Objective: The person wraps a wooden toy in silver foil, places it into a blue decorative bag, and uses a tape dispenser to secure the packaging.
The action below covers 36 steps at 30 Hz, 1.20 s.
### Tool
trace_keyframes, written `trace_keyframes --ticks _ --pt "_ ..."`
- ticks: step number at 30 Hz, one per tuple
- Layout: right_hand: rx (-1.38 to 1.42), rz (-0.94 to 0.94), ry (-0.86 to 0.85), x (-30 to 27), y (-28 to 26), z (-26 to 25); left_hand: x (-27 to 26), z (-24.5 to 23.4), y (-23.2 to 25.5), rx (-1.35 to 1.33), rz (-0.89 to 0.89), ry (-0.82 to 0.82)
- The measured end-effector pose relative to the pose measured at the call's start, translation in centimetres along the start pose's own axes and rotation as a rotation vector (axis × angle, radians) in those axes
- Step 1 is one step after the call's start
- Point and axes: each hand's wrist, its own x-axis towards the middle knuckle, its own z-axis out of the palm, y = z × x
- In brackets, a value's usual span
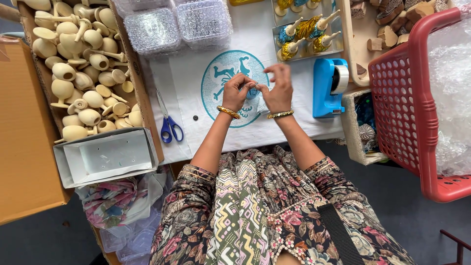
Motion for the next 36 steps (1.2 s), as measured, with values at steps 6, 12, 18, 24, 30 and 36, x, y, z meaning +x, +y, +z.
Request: trace_keyframes --ticks 6,12,18,24,30,36 --pt "0.05 0.044 -0.118 -1.2 5.1 1.3 -0.3 0.2 -0.2 -0.02 0.022 0.006" --pt "-0.033 -0.31 -0.067 -1.7 4.7 0.8 -0.3 0.7 -0.8 -0.03 -0.023 0.018" --pt "-0.139 -0.406 -0.146 -1.2 2.8 -0.2 -0.4 0.9 -2.6 -0.192 -0.077 -0.017" --pt "-0.239 -0.47 -0.117 -1.3 3.9 1.3 -0.3 1.1 -3.4 -0.282 -0.116 -0.004" --pt "-0.295 -0.555 -0.16 -0.4 4.9 1.2 0.0 0.1 -2.7 -0.346 -0.092 0.402" --pt "-0.21 -0.534 -0.183 0.4 5.0 0.4 -2.5 -0.7 -4.8 0.049 -0.101 0.396"
